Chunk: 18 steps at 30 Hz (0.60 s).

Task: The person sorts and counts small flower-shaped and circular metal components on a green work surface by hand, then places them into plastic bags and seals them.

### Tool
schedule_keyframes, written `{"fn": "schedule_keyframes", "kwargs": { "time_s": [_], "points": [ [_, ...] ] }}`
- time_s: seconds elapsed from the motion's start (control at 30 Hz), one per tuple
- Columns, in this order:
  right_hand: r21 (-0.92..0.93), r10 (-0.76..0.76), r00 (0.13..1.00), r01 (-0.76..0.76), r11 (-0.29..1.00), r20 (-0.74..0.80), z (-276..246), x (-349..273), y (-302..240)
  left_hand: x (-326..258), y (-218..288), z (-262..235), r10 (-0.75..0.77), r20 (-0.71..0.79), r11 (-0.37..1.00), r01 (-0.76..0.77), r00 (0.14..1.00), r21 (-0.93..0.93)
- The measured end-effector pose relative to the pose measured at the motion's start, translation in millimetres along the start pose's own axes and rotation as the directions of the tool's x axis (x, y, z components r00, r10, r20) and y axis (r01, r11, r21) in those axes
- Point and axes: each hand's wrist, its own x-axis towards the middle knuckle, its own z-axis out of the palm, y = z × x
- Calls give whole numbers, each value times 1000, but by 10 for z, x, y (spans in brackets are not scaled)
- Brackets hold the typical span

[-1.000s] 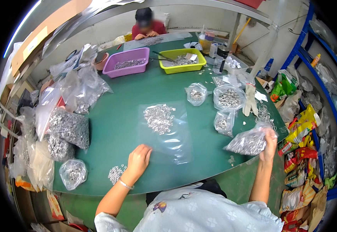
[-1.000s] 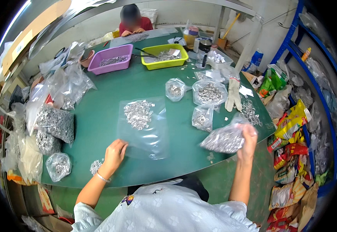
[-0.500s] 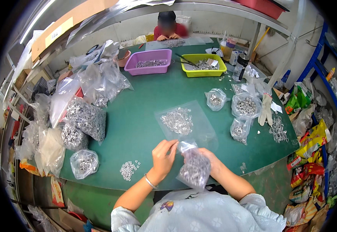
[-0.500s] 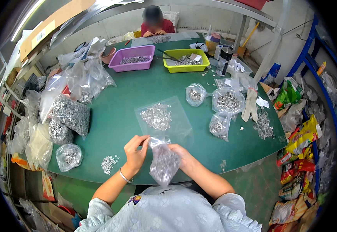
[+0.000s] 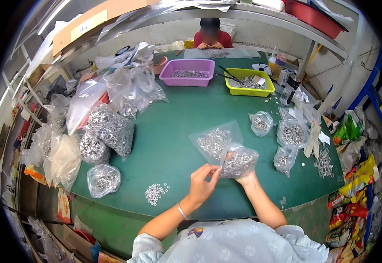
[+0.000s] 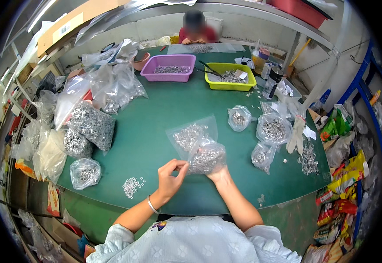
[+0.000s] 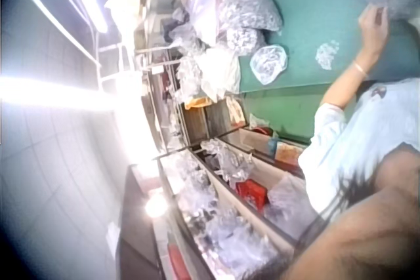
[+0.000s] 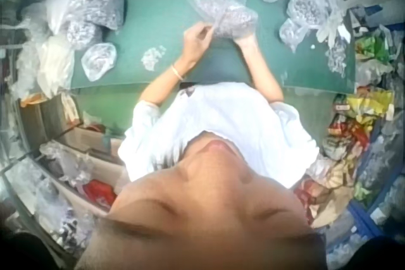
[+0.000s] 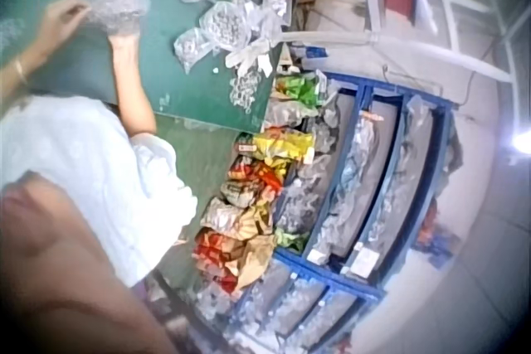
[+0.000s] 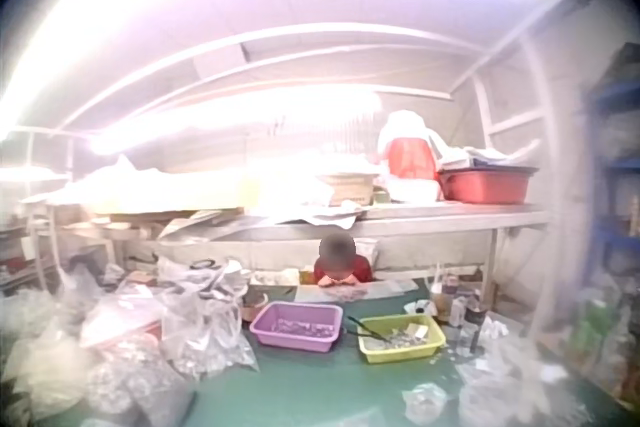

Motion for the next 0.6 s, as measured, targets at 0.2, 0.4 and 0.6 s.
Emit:
{"fn": "schedule_keyframes", "kwargs": {
  "time_s": [0.2, 0.4, 0.6],
  "points": [
    [-104, -88, 955, 60, 993, -284, 309, 169, 201, 129, -50, 71, -46, -111, 993, 33, 993, -117],
    [-126, 16, 943, -62, 990, -332, 411, 148, 277, 130, -238, 148, -284, -173, 890, 192, 943, -413],
    [-740, -312, 900, -17, 673, -304, 419, 49, 334, 108, -305, 106, -335, -198, 860, 213, 921, -464]
  ]
}}
